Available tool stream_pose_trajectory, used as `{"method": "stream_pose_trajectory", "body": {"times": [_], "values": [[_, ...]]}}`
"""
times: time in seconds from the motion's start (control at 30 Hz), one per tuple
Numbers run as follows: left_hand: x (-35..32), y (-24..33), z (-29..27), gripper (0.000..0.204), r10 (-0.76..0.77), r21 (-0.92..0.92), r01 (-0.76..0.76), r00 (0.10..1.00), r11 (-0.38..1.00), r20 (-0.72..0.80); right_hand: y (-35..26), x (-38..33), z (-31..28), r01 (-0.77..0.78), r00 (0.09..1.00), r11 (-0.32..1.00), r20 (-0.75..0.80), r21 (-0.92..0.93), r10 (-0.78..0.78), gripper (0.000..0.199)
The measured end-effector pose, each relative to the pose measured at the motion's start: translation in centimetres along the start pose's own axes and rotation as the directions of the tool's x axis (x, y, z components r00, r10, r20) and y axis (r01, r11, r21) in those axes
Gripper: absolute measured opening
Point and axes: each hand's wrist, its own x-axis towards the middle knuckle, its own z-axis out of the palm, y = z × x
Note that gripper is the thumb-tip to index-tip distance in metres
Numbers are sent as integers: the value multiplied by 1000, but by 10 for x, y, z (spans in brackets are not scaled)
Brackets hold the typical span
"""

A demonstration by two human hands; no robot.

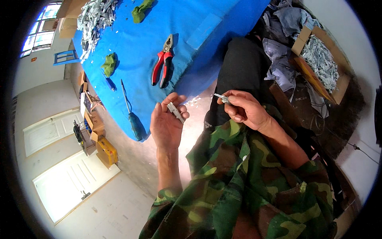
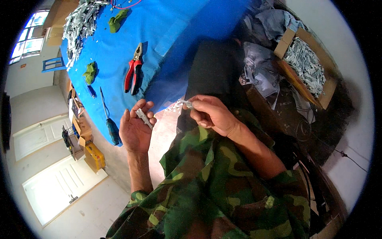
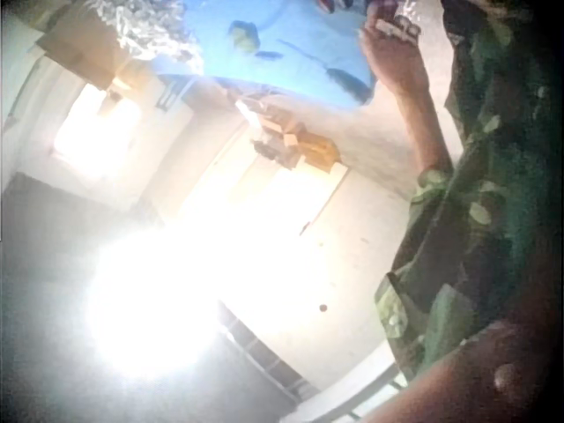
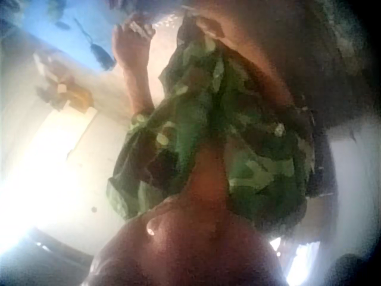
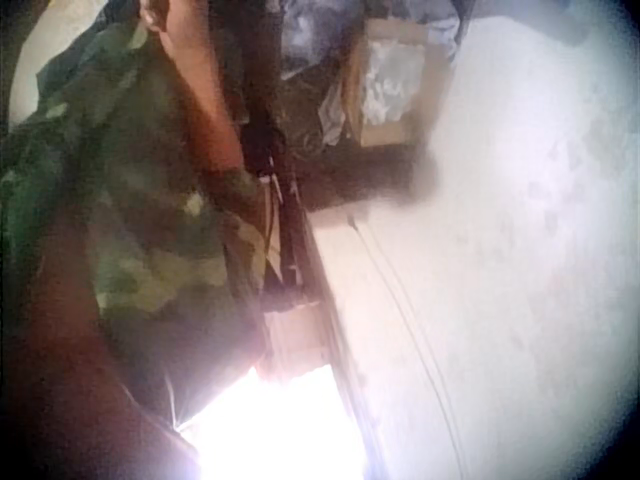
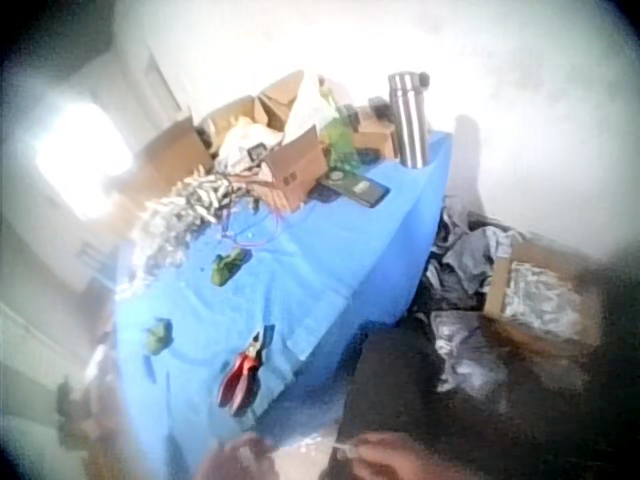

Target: The person uses pliers to bend a metal clip onto a component and then inserts a small spring into a metal housing by hand.

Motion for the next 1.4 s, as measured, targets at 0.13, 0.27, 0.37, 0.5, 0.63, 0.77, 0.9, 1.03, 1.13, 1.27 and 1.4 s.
{"method": "stream_pose_trajectory", "body": {"times": [0.13,0.27,0.37,0.5,0.63,0.77,0.9,1.03,1.13,1.27,1.4], "values": [[4,-4,-2,42,30,119,-36,998,992,51,0,-2,-5,37,999,999,14,9,-37,32],[-2,-10,-11,38,30,451,19,994,892,-102,6,6,-4,-20,999,998,-36,53,22,26],[5,-8,-27,36,177,576,-144,984,805,0,6,8,0,-5,1000,1000,-2,3,5,24],[23,11,30,39,384,642,-238,918,728,-95,10,9,-10,-2,997,999,80,53,-2,27],[68,2,117,49,398,454,-382,915,805,64,5,4,-4,26,1000,1000,13,0,-26,25],[36,-61,252,59,338,637,-682,732,359,592,10,3,-13,156,985,981,95,-118,-145,28],[41,-70,253,62,358,632,-749,656,199,665,6,0,-14,165,985,985,64,-40,-163,28],[48,-58,183,44,377,783,-590,783,196,495,3,-7,-15,141,990,989,-6,42,-141,26],[40,-45,141,39,378,877,-467,836,110,398,3,-8,-22,93,996,991,0,96,-93,27],[33,-45,91,43,355,929,-338,895,151,268,8,-2,-28,85,995,987,50,134,-92,26],[29,-48,69,31,264,930,-282,940,237,218,11,8,-29,-8,994,980,105,198,-13,24]]}}
